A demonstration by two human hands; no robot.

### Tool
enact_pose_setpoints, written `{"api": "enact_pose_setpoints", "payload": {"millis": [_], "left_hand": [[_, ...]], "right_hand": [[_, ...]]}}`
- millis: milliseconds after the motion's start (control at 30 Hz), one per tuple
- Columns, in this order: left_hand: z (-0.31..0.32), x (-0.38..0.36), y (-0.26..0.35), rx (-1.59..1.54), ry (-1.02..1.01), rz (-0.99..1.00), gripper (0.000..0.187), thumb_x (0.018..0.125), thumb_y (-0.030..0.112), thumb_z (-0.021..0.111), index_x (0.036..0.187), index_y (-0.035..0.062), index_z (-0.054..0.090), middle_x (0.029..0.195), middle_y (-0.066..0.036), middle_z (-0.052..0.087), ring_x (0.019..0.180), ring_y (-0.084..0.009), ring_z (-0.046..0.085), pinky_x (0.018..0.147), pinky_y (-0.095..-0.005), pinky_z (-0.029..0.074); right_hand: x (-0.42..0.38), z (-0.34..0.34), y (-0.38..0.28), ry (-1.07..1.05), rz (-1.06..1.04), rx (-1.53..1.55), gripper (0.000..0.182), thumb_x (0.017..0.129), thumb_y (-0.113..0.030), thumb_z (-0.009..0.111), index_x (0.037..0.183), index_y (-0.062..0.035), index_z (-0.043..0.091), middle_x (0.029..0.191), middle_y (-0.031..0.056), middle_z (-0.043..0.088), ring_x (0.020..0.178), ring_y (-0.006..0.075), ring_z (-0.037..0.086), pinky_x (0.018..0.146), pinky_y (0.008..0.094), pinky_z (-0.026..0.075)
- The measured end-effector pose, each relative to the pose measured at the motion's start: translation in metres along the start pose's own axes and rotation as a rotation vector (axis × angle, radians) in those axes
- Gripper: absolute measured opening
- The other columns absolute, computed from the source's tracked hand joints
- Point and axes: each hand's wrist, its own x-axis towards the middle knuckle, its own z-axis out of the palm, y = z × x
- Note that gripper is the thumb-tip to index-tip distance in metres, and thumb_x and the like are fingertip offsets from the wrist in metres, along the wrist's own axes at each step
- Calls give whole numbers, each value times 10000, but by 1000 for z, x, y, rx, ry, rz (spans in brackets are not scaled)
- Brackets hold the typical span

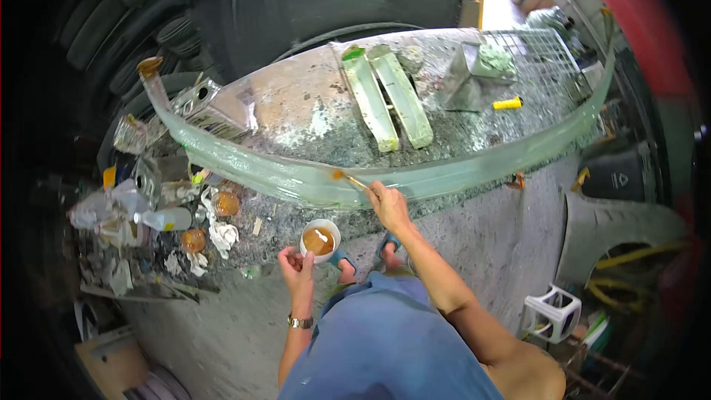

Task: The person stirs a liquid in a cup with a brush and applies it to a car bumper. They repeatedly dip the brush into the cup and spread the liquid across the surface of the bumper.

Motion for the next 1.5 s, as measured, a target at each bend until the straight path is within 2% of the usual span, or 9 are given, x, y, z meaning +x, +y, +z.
{"api": "enact_pose_setpoints", "payload": {"millis": [267,367,500,767,833,900,1000,1233,1500], "left_hand": [[-55,16,17,37,-200,-49,445,842,133,707,1168,73,410,903,-2,505,805,-75,500,714,-228,428],[-79,23,12,36,-235,-46,437,841,121,703,1161,71,410,904,3,505,804,-69,495,716,-223,425],[-101,27,18,36,-239,-39,425,844,107,694,1156,70,407,893,9,496,801,-61,484,721,-213,422],[-136,23,16,30,-223,-41,416,859,128,678,1163,66,401,872,-8,523,793,-83,519,736,-259,489],[-141,22,14,29,-214,-34,418,860,135,679,1165,63,401,876,-16,537,795,-91,534,738,-270,500],[-144,21,13,55,-204,-36,427,860,147,683,1167,53,402,893,-32,567,802,-102,559,737,-275,498],[-143,16,19,47,-194,-22,428,862,159,683,1165,46,403,907,-46,585,804,-111,575,737,-284,500],[-139,9,15,3,-167,-16,408,872,159,674,1157,42,406,883,-40,586,786,-108,573,734,-284,503],[-138,10,12,-8,-183,-9,399,883,153,659,1162,45,395,886,-40,580,804,-106,570,737,-274,503]], "right_hand": [[-54,11,20,372,415,173,183,895,-170,572,859,7,601,701,198,652,683,384,651,619,453,490],[-44,49,-8,384,409,251,166,894,-152,570,864,12,577,667,196,641,630,352,655,588,431,491],[-22,82,-69,325,349,529,160,908,-123,542,857,6,463,559,124,591,456,205,598,456,363,464],[-11,96,-134,263,268,611,155,916,-105,522,889,-23,393,542,99,554,371,176,512,368,339,390],[-8,109,-133,287,220,556,158,917,-108,521,889,-25,390,546,97,555,376,180,520,383,339,395],[-7,116,-136,271,164,435,169,912,-134,516,907,-14,397,605,203,577,580,418,583,587,509,447],[-14,105,-148,225,101,376,160,915,-136,521,925,-26,405,640,215,588,644,463,575,604,538,434],[-19,82,-148,126,-117,117,157,918,-164,533,958,-68,415,649,228,598,650,457,591,593,554,443],[-21,66,-79,222,60,-16,139,913,-181,559,948,-66,490,704,204,633,712,434,612,626,518,469]]}}
